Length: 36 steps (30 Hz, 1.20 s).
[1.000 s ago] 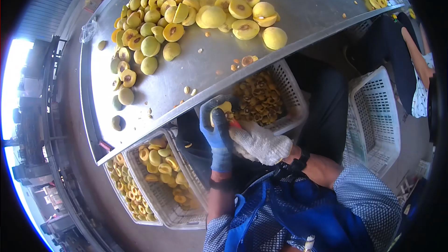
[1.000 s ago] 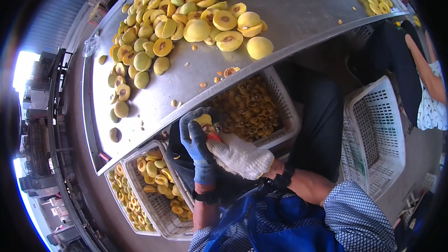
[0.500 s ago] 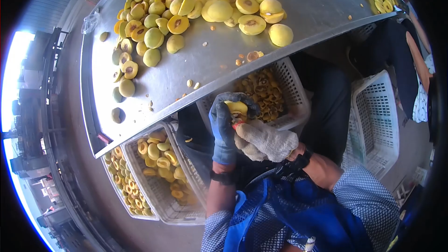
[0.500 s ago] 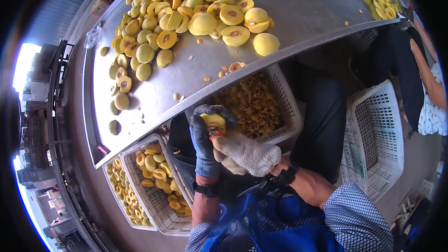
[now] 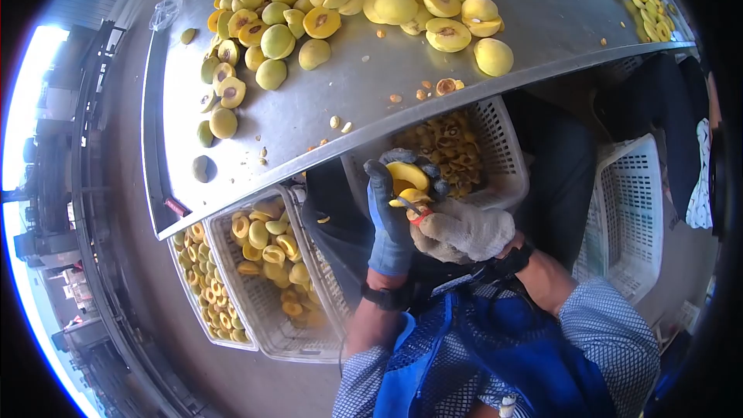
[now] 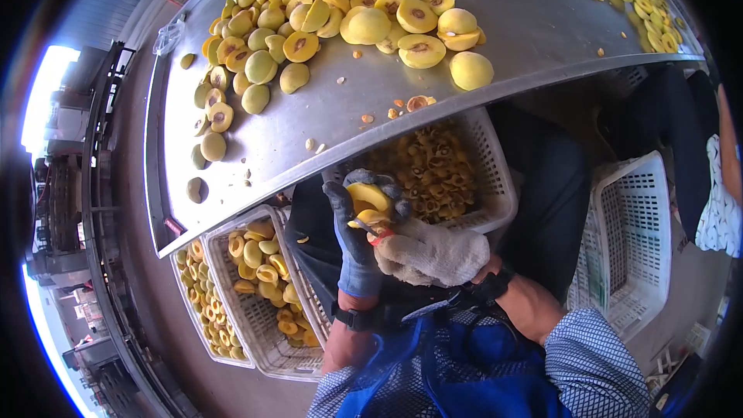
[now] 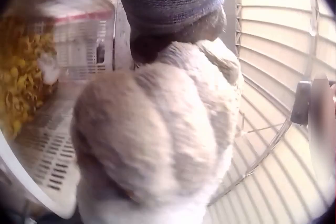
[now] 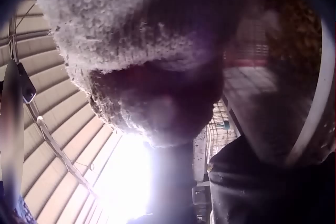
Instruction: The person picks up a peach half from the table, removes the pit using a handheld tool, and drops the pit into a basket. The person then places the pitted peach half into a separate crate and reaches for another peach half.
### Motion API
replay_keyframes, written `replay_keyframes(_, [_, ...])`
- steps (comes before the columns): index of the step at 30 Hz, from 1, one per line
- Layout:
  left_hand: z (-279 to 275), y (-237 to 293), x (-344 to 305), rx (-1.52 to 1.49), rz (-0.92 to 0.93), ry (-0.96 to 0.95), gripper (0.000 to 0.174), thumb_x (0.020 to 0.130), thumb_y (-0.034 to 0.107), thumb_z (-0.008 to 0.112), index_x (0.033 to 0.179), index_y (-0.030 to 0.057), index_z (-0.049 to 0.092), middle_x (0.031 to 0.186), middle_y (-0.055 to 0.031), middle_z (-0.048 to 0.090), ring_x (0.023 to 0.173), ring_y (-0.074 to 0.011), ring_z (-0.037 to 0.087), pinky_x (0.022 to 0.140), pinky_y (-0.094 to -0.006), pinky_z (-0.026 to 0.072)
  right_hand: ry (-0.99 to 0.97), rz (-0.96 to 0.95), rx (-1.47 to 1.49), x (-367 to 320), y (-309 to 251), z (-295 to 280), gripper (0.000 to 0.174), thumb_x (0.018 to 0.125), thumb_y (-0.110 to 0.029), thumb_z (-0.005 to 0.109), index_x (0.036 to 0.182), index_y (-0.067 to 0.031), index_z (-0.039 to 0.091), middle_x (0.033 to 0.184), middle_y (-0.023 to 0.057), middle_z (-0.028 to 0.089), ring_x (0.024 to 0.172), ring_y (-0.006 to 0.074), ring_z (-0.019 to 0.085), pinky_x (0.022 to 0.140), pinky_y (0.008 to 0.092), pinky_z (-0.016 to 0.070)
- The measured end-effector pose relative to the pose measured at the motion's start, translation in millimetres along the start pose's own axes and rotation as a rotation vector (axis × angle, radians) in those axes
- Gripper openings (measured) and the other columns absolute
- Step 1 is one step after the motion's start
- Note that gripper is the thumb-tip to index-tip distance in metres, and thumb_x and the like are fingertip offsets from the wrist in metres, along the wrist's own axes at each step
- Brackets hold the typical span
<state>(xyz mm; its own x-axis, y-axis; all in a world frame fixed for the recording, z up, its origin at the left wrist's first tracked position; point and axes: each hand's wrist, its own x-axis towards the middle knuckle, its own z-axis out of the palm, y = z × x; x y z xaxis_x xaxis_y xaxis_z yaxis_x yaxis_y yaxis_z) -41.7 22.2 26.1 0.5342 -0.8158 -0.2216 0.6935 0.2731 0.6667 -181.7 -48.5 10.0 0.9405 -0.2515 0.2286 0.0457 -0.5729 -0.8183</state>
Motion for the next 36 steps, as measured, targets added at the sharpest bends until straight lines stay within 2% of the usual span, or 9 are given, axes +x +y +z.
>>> replay_keyframes(4, [-20, 27, -10, 0.547, 0.160, 0.153, 0.063, 0.100, 0.058, 0.040, 0.108, -0.0009, 0.062, 0.098, -0.0089, 0.066, 0.089, -0.0167, 0.064, 0.080, -0.0299, 0.0512, -0.024, 0.270, 0.201, -6, 3, -16, 0.023, 0.094, -0.033, 0.057, 0.109, -0.0153, 0.059, 0.101, 0.0079, 0.058, 0.086, 0.0242, 0.060, 0.068, 0.0367, 0.0496])
replay_keyframes(8, [-71, 131, -46, 1.080, 0.327, 0.193, 0.052, 0.098, 0.048, 0.053, 0.105, -0.0026, 0.065, 0.100, -0.0117, 0.067, 0.088, -0.0193, 0.065, 0.079, -0.0301, 0.0507, 0.195, 1.079, 1.444, 18, 27, -2, 0.041, 0.096, -0.053, 0.055, 0.083, -0.0141, 0.056, 0.051, -0.0064, 0.034, 0.037, 0.0084, 0.028, 0.039, 0.0255, 0.0228])
replay_keyframes(13, [-133, 262, -44, 1.673, 0.351, 0.691, 0.032, 0.094, 0.031, 0.064, 0.110, 0.0032, 0.067, 0.107, -0.0176, 0.066, 0.098, -0.0277, 0.065, 0.085, -0.0365, 0.0500, 0.171, 1.138, 1.084, 22, 31, 6, 0.054, 0.092, -0.065, 0.053, 0.081, -0.0116, 0.051, 0.051, -0.0043, 0.036, 0.037, 0.0088, 0.032, 0.038, 0.0266, 0.0280])
replay_keyframes(17, [-224, 317, 45, 2.338, 0.417, 0.807, 0.057, 0.085, 0.046, 0.070, 0.128, 0.0105, 0.056, 0.114, -0.0209, 0.064, 0.105, -0.0355, 0.064, 0.087, -0.0443, 0.0500, 0.103, 1.091, 0.898, 31, 32, 16, 0.051, 0.094, -0.061, 0.052, 0.082, -0.0110, 0.051, 0.054, -0.0024, 0.042, 0.039, 0.0088, 0.039, 0.038, 0.0254, 0.0309])
replay_keyframes(21, [-240, 327, 86, 2.206, 0.029, 0.694, 0.054, 0.086, 0.047, 0.067, 0.122, 0.0085, 0.056, 0.104, -0.0207, 0.067, 0.095, -0.0332, 0.067, 0.083, -0.0424, 0.0529, 0.116, 1.053, 0.767, 33, 21, 20, 0.042, 0.096, -0.052, 0.054, 0.088, -0.0109, 0.053, 0.063, -0.0014, 0.049, 0.046, 0.0087, 0.045, 0.038, 0.0250, 0.0333])
replay_keyframes(25, [-176, 287, 43, 1.021, 0.406, 0.416, 0.043, 0.098, 0.023, 0.052, 0.138, 0.0084, 0.047, 0.113, -0.0145, 0.062, 0.084, -0.0234, 0.068, 0.063, -0.0254, 0.0529, 0.043, 0.986, 0.867, 26, 22, 19, 0.032, 0.097, -0.042, 0.056, 0.096, -0.0101, 0.058, 0.069, -0.0003, 0.054, 0.052, 0.0099, 0.051, 0.044, 0.0276, 0.0397])
replay_keyframes(28, [-127, 225, 9, 0.604, 0.524, 0.126, 0.044, 0.103, 0.026, 0.043, 0.142, 0.0070, 0.039, 0.123, -0.0182, 0.058, 0.089, -0.0264, 0.067, 0.067, -0.0279, 0.0539, -0.144, 0.854, 0.535, 47, -4, 11, 0.037, 0.097, -0.042, 0.056, 0.107, -0.0074, 0.061, 0.074, 0.0055, 0.062, 0.061, 0.0163, 0.059, 0.056, 0.0340, 0.0483])
replay_keyframes(31, [-77, 160, -2, 0.403, 0.474, 0.135, 0.056, 0.105, 0.049, 0.025, 0.138, 0.0063, 0.039, 0.123, -0.0210, 0.059, 0.093, -0.0259, 0.063, 0.080, -0.0348, 0.0546, -0.100, 0.614, 0.285, 76, -48, 0, 0.047, 0.093, -0.047, 0.060, 0.121, -0.0086, 0.060, 0.090, 0.0202, 0.068, 0.088, 0.0414, 0.066, 0.077, 0.0445, 0.0518])
replay_keyframes(36, [-25, 82, 4, 0.350, 0.367, 0.197, 0.068, 0.101, 0.060, 0.029, 0.130, 0.0017, 0.049, 0.111, -0.0154, 0.062, 0.101, -0.0240, 0.062, 0.093, -0.0361, 0.0508, 0.021, 0.480, 0.128, 88, -75, -12, 0.047, 0.091, -0.051, 0.061, 0.115, -0.0112, 0.062, 0.094, 0.0210, 0.069, 0.091, 0.0444, 0.064, 0.075, 0.0490, 0.0530])
